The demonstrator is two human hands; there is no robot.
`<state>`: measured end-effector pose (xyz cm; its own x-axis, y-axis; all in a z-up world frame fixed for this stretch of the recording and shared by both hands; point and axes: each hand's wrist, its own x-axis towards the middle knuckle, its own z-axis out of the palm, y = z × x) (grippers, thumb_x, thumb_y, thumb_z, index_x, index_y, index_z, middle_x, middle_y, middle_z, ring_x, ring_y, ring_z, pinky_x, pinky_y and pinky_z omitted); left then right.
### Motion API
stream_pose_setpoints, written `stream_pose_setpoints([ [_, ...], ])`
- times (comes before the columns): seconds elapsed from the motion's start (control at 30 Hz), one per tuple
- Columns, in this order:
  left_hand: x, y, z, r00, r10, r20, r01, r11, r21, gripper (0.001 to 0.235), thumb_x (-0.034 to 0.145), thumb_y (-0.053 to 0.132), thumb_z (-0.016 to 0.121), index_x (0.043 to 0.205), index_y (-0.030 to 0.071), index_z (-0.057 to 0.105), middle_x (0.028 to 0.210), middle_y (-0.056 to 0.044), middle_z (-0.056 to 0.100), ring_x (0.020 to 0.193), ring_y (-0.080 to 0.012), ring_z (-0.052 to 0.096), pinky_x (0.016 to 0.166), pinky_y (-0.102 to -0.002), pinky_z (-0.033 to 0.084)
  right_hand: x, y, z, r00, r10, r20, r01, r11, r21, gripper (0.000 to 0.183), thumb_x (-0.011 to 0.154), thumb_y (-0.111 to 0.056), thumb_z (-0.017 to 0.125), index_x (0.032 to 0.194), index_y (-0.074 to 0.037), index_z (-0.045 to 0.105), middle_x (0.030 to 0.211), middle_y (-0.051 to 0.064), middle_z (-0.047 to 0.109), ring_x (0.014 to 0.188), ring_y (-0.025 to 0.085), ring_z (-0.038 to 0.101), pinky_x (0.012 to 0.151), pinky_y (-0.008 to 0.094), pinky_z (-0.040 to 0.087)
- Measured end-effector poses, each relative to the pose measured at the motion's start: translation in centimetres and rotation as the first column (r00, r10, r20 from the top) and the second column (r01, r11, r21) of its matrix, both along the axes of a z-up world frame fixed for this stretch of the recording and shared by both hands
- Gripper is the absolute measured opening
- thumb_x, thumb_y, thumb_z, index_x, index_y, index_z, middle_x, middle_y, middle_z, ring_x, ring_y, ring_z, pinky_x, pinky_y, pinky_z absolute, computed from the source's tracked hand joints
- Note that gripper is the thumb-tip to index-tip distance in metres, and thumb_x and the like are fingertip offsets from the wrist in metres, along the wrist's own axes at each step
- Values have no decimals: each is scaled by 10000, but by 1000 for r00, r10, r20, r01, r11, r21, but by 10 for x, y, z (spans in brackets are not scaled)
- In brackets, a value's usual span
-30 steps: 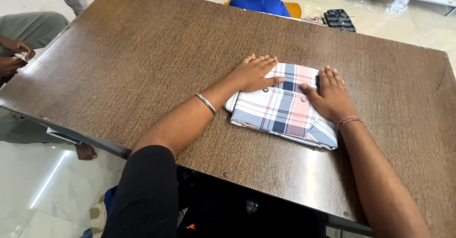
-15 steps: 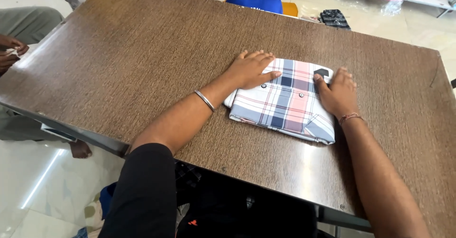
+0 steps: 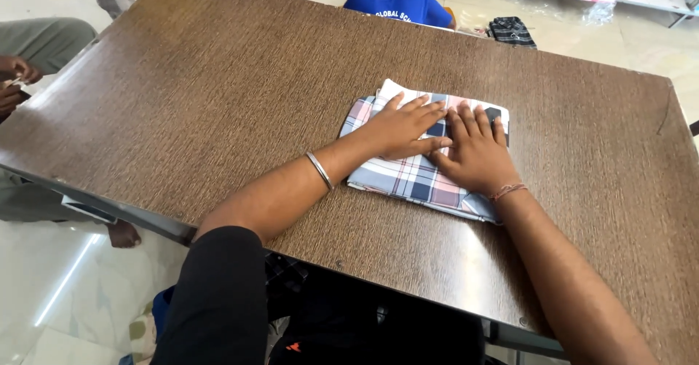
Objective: The person folds a plaid shirt on a table. They smooth the shirt, fold the sleeves inward, fold the bottom up, and then fold the shirt in half to create a neat stack.
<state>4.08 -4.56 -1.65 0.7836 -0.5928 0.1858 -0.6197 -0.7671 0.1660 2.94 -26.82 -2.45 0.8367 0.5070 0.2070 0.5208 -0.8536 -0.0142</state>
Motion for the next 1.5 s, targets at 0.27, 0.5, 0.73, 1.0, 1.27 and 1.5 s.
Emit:
stream_pose_setpoints([
  [0.27, -3, 2, 8, 997, 56, -51, -53, 997, 52, 909, 932, 793, 222, 1600, 182, 303, 1680, -63, 263, 1543, -340, 200, 1214, -634, 94, 11, -13, 5, 996, 51, -80, -45, 996, 75, 924, 903, -679, 471, 1593, -86, 308, 1660, 216, 247, 1538, 420, 156, 1219, 547, 83],
  [0.5, 10, 5, -2, 991, 83, -109, -83, 997, 7, 919, 931, 791, 150, 1594, 179, 327, 1688, -62, 253, 1556, -333, 187, 1241, -574, 91, 20, -25, 1, 984, -57, -167, 77, 991, 113, 947, 924, -758, 367, 1598, -97, 298, 1672, 175, 234, 1567, 341, 128, 1245, 483, 60],
  [0.73, 23, 19, -12, 991, 110, -72, -112, 993, -27, 912, 951, 779, 145, 1586, 158, 352, 1679, -83, 276, 1564, -314, 204, 1266, -470, 134, 23, -27, 6, 971, -80, -226, 124, 974, 188, 867, 944, -711, 318, 1596, -140, 318, 1692, 128, 238, 1582, 303, 122, 1261, 480, 50],
  [1.0, 23, 35, -3, 962, 244, -126, -246, 969, -3, 884, 964, 753, 183, 1587, 145, 335, 1672, -56, 285, 1556, -302, 202, 1249, -506, 150, 27, -33, -2, 965, -143, -219, 182, 969, 169, 987, 938, -744, 380, 1571, 7, 281, 1671, 220, 189, 1561, 366, 108, 1236, 475, 107],
  [1.27, 29, 40, -2, 940, 309, -142, -311, 950, 5, 890, 949, 753, 194, 1595, 151, 300, 1684, -30, 268, 1557, -306, 180, 1247, -574, 117, 30, -33, 0, 920, -304, -248, 351, 921, 170, 997, 944, -753, 344, 1592, -2, 251, 1680, 211, 183, 1567, 351, 123, 1244, 531, 75],
  [1.5, 25, 40, 6, 916, 351, -195, -348, 936, 50, 939, 957, 752, 172, 1613, 82, 191, 1695, -74, 174, 1566, -307, 97, 1234, -607, 59, 41, -47, -5, 883, -356, -307, 403, 909, 105, 1003, 914, -784, 293, 1613, -73, 191, 1692, 127, 184, 1574, 284, 108, 1236, 586, 15],
])
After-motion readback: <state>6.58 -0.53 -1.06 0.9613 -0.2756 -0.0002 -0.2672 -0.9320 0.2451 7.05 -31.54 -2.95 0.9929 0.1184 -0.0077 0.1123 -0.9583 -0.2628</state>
